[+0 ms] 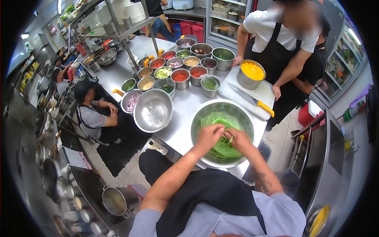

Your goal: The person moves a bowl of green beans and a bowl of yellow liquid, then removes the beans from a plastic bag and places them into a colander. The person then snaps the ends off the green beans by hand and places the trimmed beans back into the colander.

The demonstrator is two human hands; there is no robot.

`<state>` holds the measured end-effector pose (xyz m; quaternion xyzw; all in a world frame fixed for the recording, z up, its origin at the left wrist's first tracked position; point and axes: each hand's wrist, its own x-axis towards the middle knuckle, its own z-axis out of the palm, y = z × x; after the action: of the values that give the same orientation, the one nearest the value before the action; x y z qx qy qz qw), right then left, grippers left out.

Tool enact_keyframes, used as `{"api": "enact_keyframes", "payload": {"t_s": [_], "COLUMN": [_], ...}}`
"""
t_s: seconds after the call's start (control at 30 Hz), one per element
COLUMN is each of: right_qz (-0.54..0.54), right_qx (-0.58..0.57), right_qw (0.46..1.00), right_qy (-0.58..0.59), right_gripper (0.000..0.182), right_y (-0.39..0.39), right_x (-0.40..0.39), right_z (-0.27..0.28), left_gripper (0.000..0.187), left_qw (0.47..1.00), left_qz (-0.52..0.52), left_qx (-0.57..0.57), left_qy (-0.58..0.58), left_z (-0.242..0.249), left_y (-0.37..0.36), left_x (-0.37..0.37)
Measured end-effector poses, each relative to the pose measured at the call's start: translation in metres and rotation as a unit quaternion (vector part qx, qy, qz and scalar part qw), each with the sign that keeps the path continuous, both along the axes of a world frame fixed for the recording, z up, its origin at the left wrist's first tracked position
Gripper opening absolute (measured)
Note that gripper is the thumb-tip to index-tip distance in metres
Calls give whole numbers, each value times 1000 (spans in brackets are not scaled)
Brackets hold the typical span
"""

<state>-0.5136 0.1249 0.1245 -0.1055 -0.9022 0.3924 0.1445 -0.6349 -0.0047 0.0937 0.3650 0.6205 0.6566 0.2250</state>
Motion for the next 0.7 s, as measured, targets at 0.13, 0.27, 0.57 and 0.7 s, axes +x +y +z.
{"api": "enact_keyframes", "payload": {"t_s": [0.13, 0.27, 0.57, 0.7], "right_qz": [7, -1, 2, -93], "right_qx": [0, 53, 62, 14], "right_qw": [1000, 998, 998, 993], "right_qy": [-9, -18, -10, 73], "right_gripper": [14, 11, 12, 17], "right_y": [0, 4, 5, 15], "right_x": [-2, 3, 12, 12], "right_z": [-2, -4, -17, -26], "left_gripper": [18, 17, 14, 14], "left_qw": [998, 958, 916, 944], "left_qz": [-4, 17, 77, 2], "left_qx": [-8, -51, -191, -143], "left_qy": [63, 281, 344, 299], "left_z": [3, 8, -16, -23], "left_y": [-4, -12, 1, 2], "left_x": [1, -6, -11, -16]}}
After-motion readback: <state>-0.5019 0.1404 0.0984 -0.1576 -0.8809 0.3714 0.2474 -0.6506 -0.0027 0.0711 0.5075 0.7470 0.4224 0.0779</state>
